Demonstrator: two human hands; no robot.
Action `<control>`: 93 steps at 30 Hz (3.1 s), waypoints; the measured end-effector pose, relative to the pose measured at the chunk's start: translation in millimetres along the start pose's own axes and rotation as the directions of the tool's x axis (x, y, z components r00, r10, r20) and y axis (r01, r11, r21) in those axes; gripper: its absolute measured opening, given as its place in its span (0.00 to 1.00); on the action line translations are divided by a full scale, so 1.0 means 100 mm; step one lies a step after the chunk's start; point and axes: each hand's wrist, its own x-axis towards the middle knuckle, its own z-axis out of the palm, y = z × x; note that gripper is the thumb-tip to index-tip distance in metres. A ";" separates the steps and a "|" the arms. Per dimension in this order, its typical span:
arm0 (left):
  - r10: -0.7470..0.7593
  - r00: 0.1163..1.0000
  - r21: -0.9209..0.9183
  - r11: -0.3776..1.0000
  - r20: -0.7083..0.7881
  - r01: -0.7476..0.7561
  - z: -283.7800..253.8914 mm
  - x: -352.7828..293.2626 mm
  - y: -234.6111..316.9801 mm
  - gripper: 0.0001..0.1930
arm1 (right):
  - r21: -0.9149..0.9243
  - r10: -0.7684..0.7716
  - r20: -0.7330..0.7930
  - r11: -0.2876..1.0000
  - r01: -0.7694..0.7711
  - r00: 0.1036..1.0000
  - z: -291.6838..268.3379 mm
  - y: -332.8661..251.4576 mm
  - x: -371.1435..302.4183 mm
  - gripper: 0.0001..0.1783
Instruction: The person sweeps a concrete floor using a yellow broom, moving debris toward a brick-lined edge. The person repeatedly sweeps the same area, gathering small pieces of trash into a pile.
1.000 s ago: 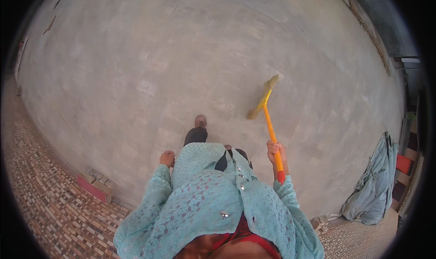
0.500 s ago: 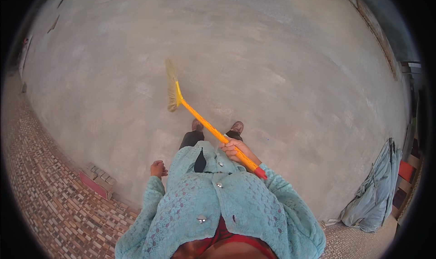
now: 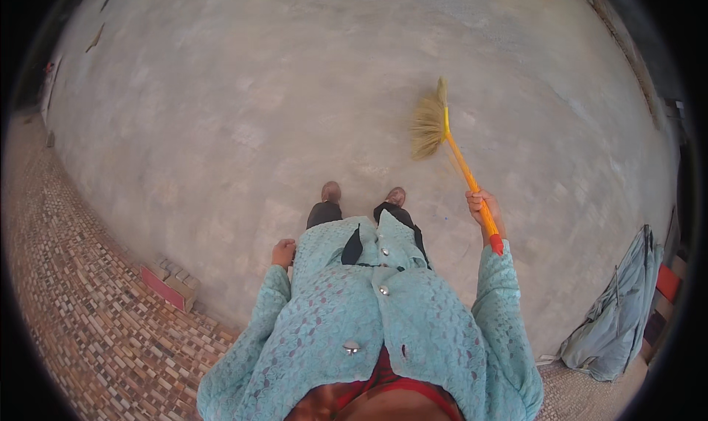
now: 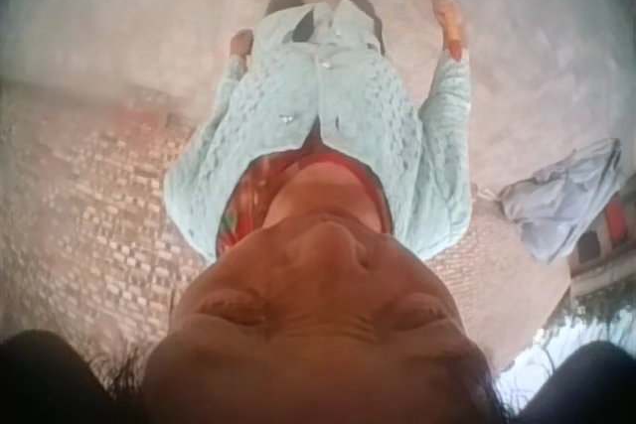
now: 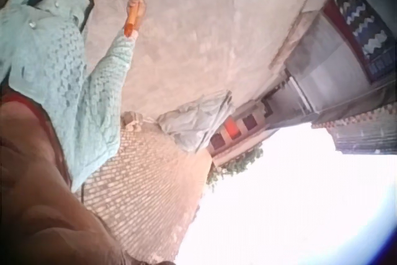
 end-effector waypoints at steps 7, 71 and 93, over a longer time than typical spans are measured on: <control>-0.026 0.999 -0.095 0.995 0.035 0.029 -0.03 0.06 0.38 0.13 | -0.302 -0.200 -0.066 0.938 0.171 0.978 0.28 0.20 -0.69 0.36; -0.252 0.958 -0.350 0.917 -0.137 0.191 0.17 -0.32 -0.33 0.10 | 0.360 0.136 0.064 0.921 -0.150 0.989 1.61 -0.09 1.50 0.10; 0.379 0.678 -0.514 0.858 0.630 -0.002 0.70 -0.87 3.21 0.18 | -0.743 -0.166 0.387 0.527 0.413 0.907 2.98 1.40 1.21 0.44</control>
